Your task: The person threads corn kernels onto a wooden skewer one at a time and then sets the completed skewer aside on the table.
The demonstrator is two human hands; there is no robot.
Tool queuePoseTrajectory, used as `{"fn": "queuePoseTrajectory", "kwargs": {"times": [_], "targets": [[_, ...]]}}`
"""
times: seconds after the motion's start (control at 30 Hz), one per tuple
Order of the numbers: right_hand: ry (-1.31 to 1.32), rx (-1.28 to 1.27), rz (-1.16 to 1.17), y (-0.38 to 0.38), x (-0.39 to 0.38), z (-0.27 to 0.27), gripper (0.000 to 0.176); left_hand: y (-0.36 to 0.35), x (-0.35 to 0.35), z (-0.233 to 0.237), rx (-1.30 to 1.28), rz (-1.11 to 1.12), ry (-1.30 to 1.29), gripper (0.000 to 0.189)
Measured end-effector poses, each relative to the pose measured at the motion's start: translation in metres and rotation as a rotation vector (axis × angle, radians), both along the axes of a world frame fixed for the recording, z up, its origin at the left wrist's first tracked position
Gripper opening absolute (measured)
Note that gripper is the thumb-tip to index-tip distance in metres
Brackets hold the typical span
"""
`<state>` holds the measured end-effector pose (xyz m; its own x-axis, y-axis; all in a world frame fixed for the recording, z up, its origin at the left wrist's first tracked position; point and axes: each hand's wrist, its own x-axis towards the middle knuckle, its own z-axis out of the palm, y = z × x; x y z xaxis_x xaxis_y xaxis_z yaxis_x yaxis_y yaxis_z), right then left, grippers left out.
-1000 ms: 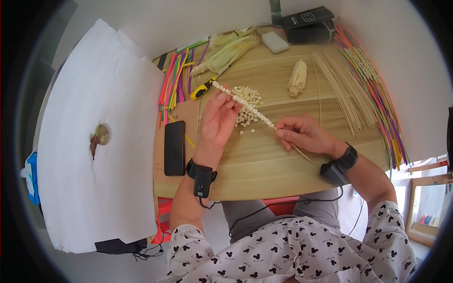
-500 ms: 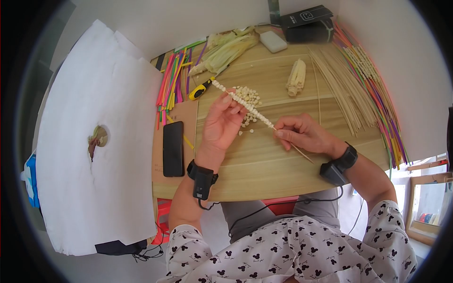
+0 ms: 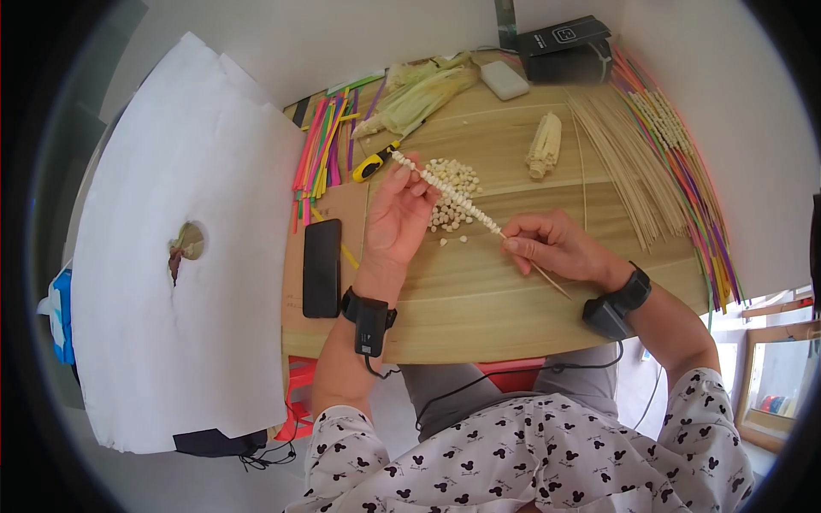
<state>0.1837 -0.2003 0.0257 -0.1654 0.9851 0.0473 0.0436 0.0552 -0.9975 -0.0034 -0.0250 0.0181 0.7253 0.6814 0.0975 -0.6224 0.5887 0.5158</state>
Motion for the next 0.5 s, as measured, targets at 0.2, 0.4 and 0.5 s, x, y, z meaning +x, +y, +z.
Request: {"fn": "queuePoseTrajectory", "kwargs": {"times": [0.2, 0.4, 0.5], "targets": [[-0.024, 0.001, -0.001, 0.0005, -0.0001, 0.0024, 0.016, 0.0003, 0.0004, 0.0016, -0.013, -0.01, -0.02, 0.024], [-0.011, -0.004, -0.005, -0.0003, 0.0004, 0.0013, 0.016, -0.0009, 0.0007, 0.0012, 0.003, -0.007, -0.019, 0.023], [-0.016, -0.007, -0.014, -0.0013, 0.0, 0.0021, 0.017, -0.0017, 0.0014, 0.0001, 0.006, -0.017, -0.024, 0.022]]}}
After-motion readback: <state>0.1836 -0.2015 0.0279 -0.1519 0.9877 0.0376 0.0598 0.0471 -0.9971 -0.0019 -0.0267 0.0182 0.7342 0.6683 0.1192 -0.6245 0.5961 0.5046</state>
